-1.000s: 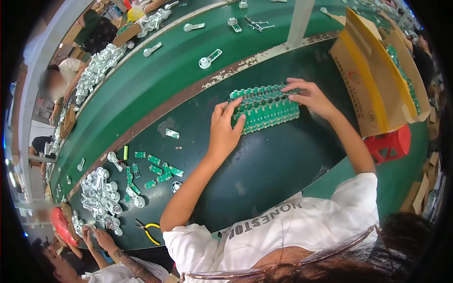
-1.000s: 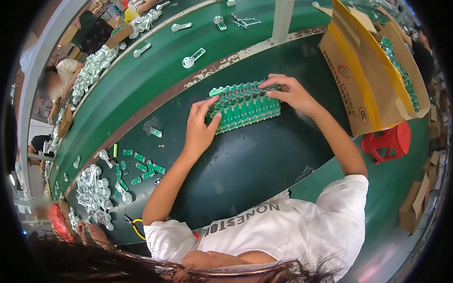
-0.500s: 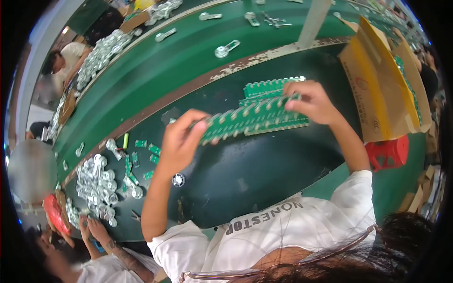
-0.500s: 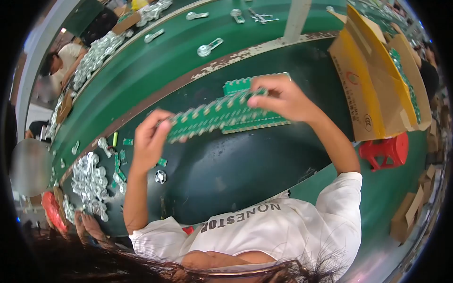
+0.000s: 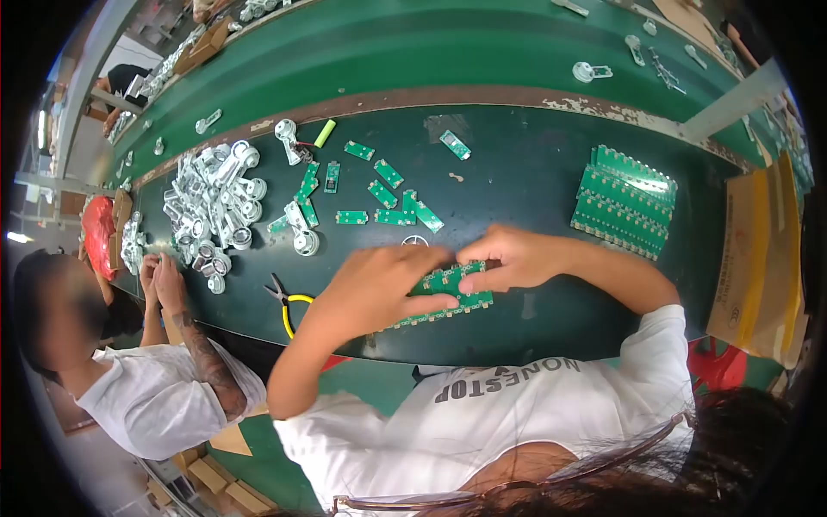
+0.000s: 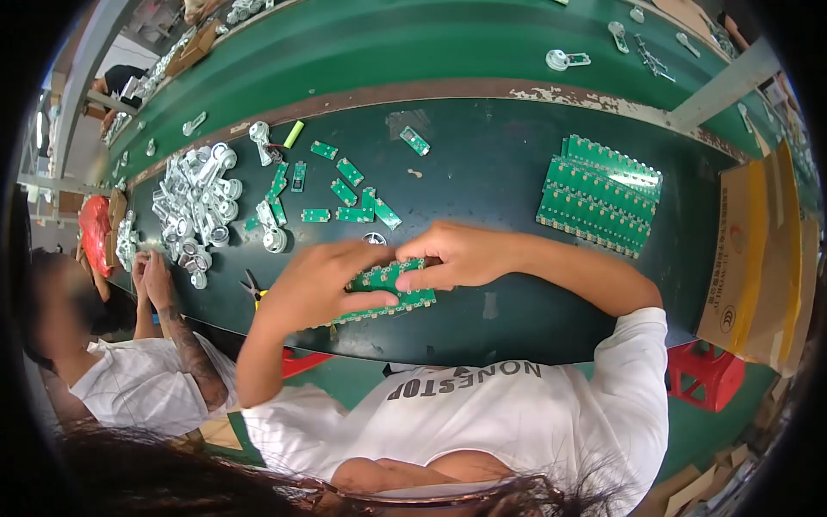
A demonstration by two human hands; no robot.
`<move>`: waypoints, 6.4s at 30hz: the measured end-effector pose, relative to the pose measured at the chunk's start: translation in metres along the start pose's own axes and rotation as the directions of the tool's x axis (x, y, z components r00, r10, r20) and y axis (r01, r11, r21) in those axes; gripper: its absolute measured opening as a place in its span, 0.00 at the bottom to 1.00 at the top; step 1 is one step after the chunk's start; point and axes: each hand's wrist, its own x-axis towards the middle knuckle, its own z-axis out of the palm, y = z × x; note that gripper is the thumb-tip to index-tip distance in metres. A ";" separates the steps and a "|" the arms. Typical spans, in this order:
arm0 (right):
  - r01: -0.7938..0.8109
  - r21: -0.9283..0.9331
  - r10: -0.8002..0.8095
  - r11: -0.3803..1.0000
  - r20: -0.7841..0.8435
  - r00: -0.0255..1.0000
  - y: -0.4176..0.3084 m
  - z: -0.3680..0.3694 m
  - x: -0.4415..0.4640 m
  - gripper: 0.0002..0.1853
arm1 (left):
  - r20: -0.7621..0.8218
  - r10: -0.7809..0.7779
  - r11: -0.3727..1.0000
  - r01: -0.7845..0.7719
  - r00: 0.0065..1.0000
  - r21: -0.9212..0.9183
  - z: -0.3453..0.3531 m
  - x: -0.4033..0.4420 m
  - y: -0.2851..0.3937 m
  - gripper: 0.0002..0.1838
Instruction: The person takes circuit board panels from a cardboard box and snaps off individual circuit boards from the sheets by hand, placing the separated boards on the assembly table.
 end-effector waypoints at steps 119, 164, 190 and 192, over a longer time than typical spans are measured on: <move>0.236 -0.378 -0.259 0.895 -0.012 0.966 0.033 0.002 0.011 0.11 | 0.322 0.155 0.933 -0.031 0.934 -0.357 0.013 0.015 -0.044 0.09; 0.296 -0.519 -0.355 0.802 -0.015 0.935 0.030 -0.001 0.014 0.11 | 0.161 0.059 0.784 0.054 0.985 -0.618 0.019 0.009 -0.045 0.10; 0.149 -0.745 -0.429 0.651 -0.198 0.882 0.018 -0.002 0.016 0.07 | -0.054 -0.248 0.684 0.135 0.967 -0.717 0.025 0.000 -0.029 0.06; 0.146 -0.593 -0.273 0.792 -0.130 0.953 0.020 -0.003 0.009 0.07 | -0.044 -0.237 0.682 0.134 0.970 -0.719 0.027 0.001 -0.031 0.05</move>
